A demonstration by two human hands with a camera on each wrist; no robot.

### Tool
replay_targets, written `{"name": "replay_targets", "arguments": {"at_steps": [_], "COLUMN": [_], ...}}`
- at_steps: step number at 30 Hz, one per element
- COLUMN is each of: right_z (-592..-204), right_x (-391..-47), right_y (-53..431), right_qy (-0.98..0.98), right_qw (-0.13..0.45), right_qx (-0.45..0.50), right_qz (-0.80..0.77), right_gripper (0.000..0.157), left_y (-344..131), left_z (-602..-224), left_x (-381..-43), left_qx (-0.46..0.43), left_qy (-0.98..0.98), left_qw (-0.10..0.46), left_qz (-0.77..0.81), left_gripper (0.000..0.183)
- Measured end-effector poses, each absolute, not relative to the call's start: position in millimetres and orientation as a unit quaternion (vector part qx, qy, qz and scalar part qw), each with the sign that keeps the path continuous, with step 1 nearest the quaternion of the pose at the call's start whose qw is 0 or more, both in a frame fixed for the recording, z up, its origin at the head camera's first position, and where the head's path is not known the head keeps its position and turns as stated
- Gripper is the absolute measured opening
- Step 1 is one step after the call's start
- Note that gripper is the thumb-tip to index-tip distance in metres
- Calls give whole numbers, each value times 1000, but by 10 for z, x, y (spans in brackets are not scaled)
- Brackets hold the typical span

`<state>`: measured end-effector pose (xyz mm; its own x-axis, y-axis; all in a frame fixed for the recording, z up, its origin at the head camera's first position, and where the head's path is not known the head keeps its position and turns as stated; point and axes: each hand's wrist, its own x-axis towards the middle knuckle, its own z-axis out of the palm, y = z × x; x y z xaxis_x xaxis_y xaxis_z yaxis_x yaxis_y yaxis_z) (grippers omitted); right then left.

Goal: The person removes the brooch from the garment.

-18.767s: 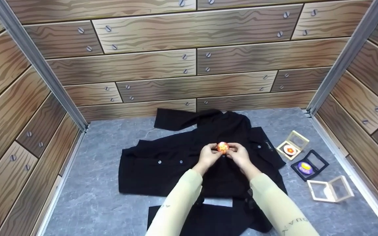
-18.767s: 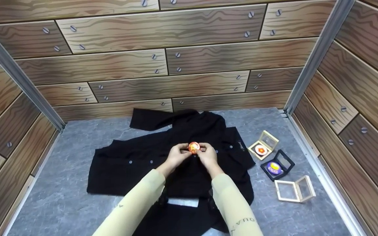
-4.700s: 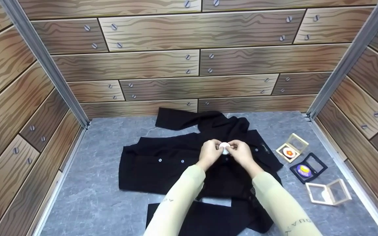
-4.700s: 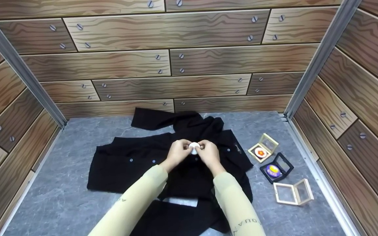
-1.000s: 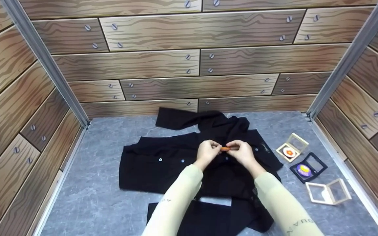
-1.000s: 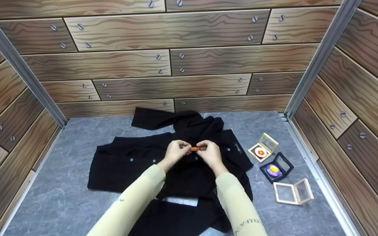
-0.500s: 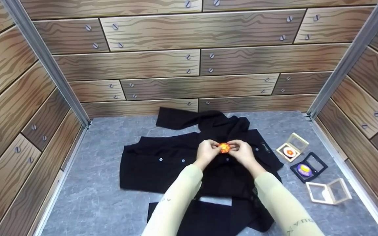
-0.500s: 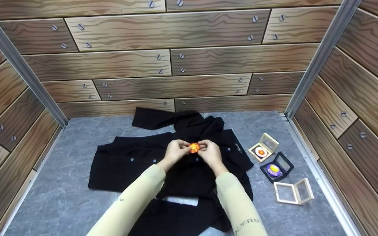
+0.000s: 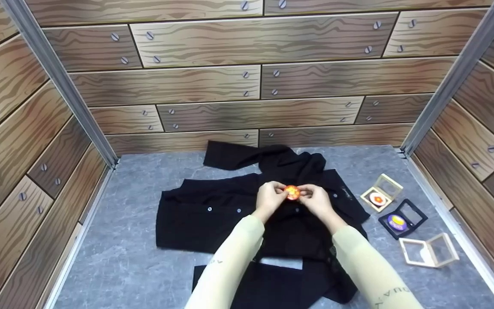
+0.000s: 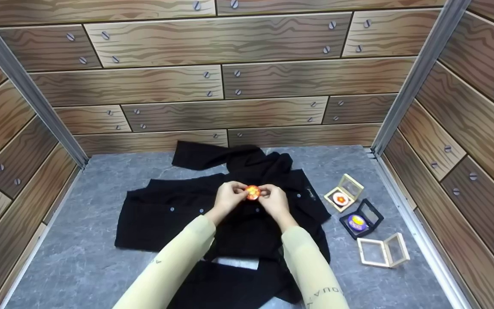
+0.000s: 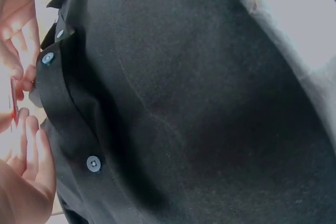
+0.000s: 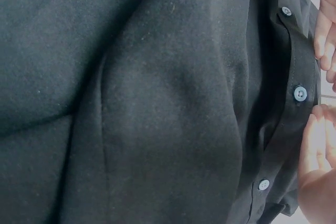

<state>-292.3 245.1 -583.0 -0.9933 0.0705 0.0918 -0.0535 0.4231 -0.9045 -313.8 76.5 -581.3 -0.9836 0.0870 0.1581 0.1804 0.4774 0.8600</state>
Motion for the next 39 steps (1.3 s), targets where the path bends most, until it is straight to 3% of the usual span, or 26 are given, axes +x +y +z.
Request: {"name": "replay_targets", "arguments": {"at_steps": [17, 39], "right_z": [-5815, -5791], "right_x": [-2883, -2814], "right_y": [2427, 2401], "right_qy": [-757, -716], "right_qw": [27, 18], "right_qx": [-31, -91], "right_qz": [652, 692], "right_gripper": [28, 31], "left_y": [751, 775], "left_z": [-5861, -5864], "left_x": [-3116, -3079], "left_qx": [-86, -112], "left_qy": [-849, -853], "left_qw": [42, 61], "left_qz": [-519, -506], "left_gripper": [15, 14]}}
